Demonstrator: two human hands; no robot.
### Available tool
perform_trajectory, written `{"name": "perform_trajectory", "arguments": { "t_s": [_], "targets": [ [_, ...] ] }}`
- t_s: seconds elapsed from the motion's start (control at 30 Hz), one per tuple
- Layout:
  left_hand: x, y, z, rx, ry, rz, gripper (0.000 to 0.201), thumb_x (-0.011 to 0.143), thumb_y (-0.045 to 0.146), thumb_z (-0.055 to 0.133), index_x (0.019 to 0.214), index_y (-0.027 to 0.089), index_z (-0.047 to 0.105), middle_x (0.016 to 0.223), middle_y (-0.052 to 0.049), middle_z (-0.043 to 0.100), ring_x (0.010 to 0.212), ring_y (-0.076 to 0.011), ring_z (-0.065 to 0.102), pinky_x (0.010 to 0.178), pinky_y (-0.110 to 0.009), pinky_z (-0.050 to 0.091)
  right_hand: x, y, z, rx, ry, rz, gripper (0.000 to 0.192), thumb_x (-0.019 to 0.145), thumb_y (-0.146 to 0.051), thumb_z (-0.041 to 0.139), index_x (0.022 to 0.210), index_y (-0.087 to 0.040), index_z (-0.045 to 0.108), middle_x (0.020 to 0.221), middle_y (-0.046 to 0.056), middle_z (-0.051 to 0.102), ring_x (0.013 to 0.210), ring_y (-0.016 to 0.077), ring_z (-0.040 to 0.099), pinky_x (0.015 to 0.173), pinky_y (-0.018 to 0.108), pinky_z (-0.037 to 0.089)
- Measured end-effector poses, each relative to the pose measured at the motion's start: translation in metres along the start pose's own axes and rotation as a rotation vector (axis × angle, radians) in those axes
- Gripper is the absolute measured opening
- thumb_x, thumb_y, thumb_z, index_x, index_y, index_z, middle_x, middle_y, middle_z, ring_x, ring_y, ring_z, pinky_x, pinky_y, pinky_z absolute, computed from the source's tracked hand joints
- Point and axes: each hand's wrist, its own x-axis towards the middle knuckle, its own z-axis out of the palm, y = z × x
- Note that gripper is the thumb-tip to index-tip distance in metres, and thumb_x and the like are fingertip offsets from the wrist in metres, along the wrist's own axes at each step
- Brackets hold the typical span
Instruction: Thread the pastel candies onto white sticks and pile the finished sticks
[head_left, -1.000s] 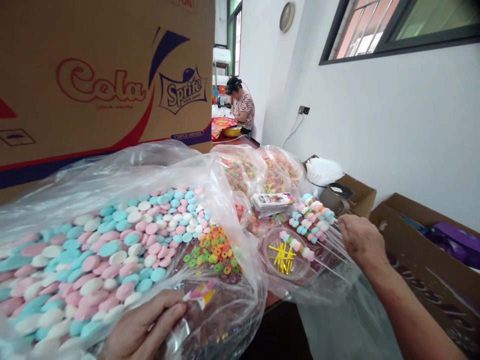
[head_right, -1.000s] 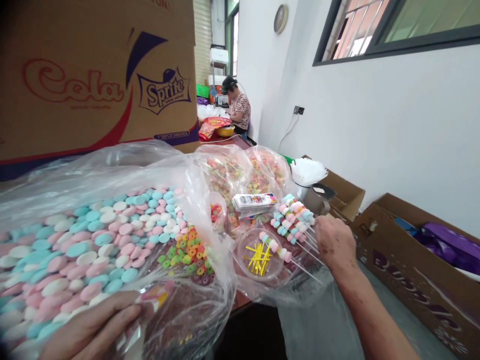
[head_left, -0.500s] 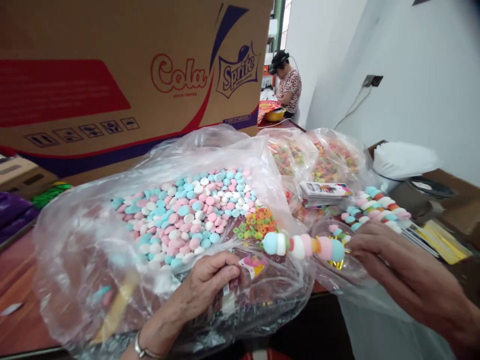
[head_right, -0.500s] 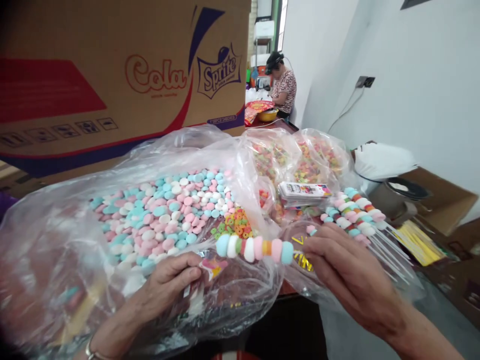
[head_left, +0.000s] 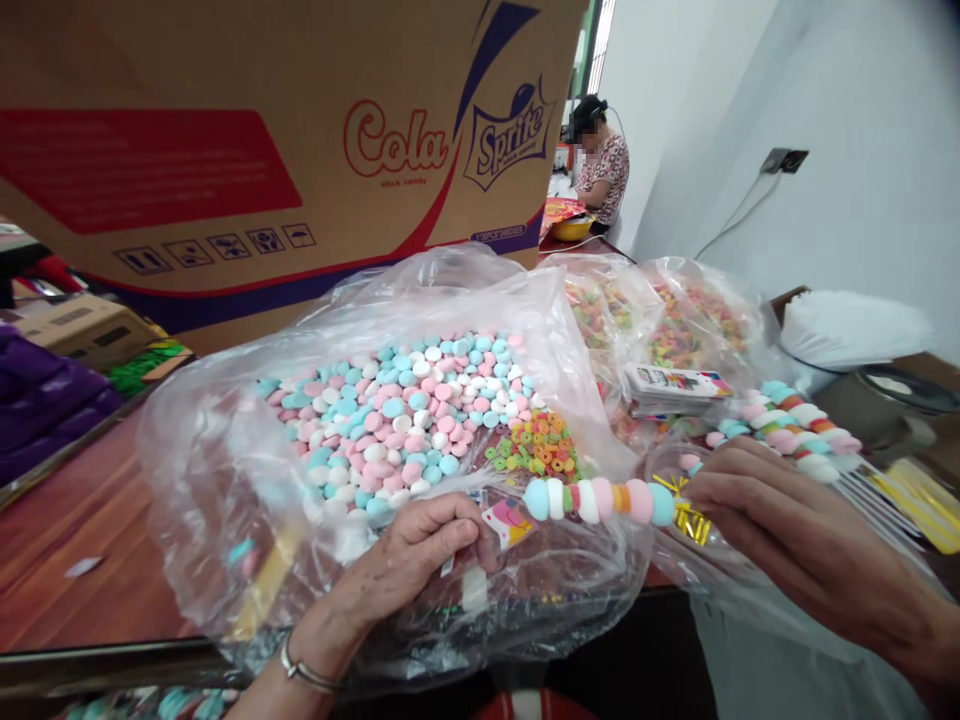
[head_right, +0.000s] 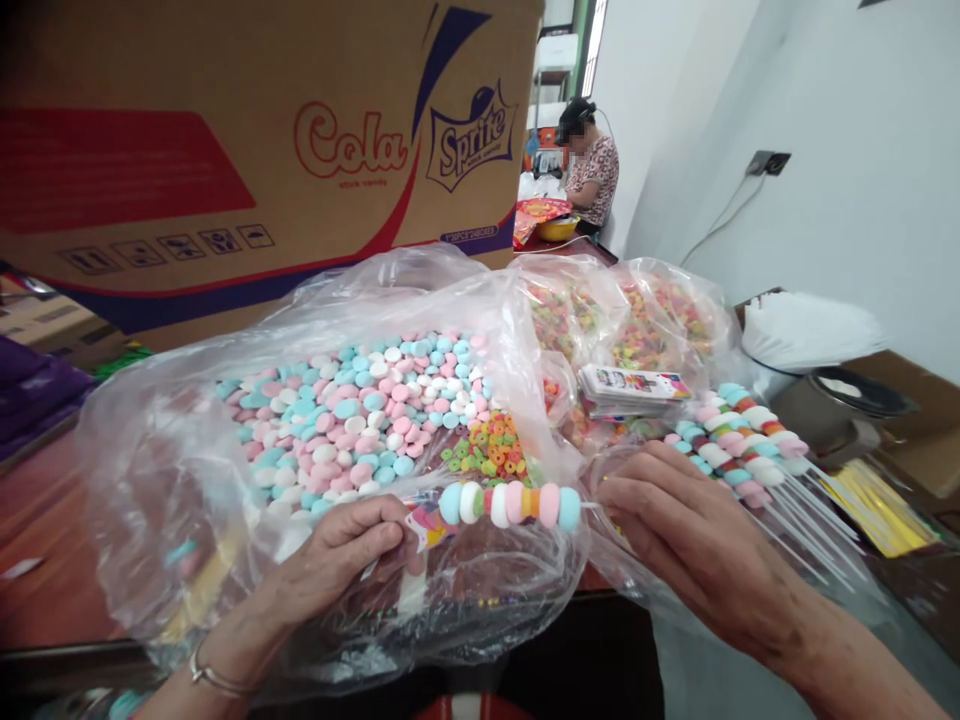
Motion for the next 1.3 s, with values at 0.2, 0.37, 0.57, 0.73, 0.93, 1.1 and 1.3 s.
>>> {"name": "perform_trajectory", "arguments": {
  "t_s": [0.2,0.37,0.57,0.73,0.93,1.1,1.3],
  "targets": [
    [-0.001,-0.006,-0.004,-0.066,-0.059,-0.104,0.029,0.093,0.038,0.057,0.082,0.014,0.069,0.058,0.004,0.049,0.044,-0.006,0.041,0.041,-0.017,0.031,0.0,-0.001,-0.001,0.022,-0.002,0.002,0.014,0.093,-0.013,0.047,0.101,-0.019,0.057,0.09,0.005,0.062,0.083,0.0172,0.056,0.075,0.029,0.044],
    [0.001,-0.005,-0.001,-0.102,-0.092,-0.108,0.026,0.094,0.036,0.057,0.085,0.014,0.069,0.06,0.004,0.049,0.045,-0.0049,0.04,0.042,-0.017,0.031,-0.002,0.002,0.004,-0.012,-0.025,-0.048,0.017,0.094,-0.012,0.045,0.104,-0.018,0.056,0.097,0.008,0.063,0.091,0.0199,0.057,0.08,0.031,0.045],
    [0.001,-0.006,-0.002,-0.106,-0.088,-0.105,0.024,0.094,0.035,0.057,0.084,0.015,0.067,0.063,0.003,0.054,0.045,-0.0049,0.04,0.041,-0.016,0.029,-0.006,0.007,0.007,-0.066,-0.036,-0.061,0.016,0.094,-0.014,0.045,0.104,-0.019,0.057,0.102,0.01,0.064,0.097,0.0228,0.058,0.081,0.033,0.046],
    [0.001,-0.006,-0.002,-0.148,-0.094,-0.134,0.025,0.093,0.037,0.058,0.081,0.016,0.065,0.061,0.003,0.055,0.048,-0.0065,0.047,0.04,-0.015,0.031,-0.007,0.008,0.008,-0.066,-0.037,-0.072,0.016,0.095,-0.015,0.044,0.104,-0.018,0.057,0.103,0.01,0.064,0.097,0.0227,0.058,0.08,0.033,0.047],
    [0.003,-0.006,-0.002,-0.219,-0.11,-0.159,0.026,0.091,0.039,0.06,0.077,0.016,0.061,0.063,0.002,0.058,0.043,-0.005,0.04,0.04,-0.016,0.033,-0.008,0.01,0.008,-0.024,-0.022,-0.032,0.016,0.095,-0.016,0.045,0.107,-0.019,0.056,0.104,0.009,0.064,0.097,0.0226,0.059,0.082,0.032,0.047],
    [0.005,-0.007,-0.003,-0.177,-0.113,-0.179,0.029,0.091,0.041,0.059,0.077,0.015,0.06,0.063,0.002,0.058,0.041,-0.0047,0.04,0.04,-0.016,0.033,-0.006,0.008,0.008,0.004,-0.004,-0.035,0.015,0.094,-0.015,0.047,0.105,-0.02,0.057,0.102,0.008,0.065,0.097,0.0224,0.059,0.081,0.033,0.047],
    [0.007,-0.004,0.0,-0.164,-0.113,-0.22,0.032,0.088,0.046,0.061,0.079,0.015,0.059,0.067,0.0,0.063,0.039,-0.0039,0.04,0.038,-0.016,0.031,-0.006,0.008,0.009,-0.002,-0.043,-0.026,0.018,0.096,-0.017,0.045,0.105,-0.021,0.059,0.102,0.007,0.067,0.098,0.0221,0.061,0.085,0.035,0.047]
  ]
}}
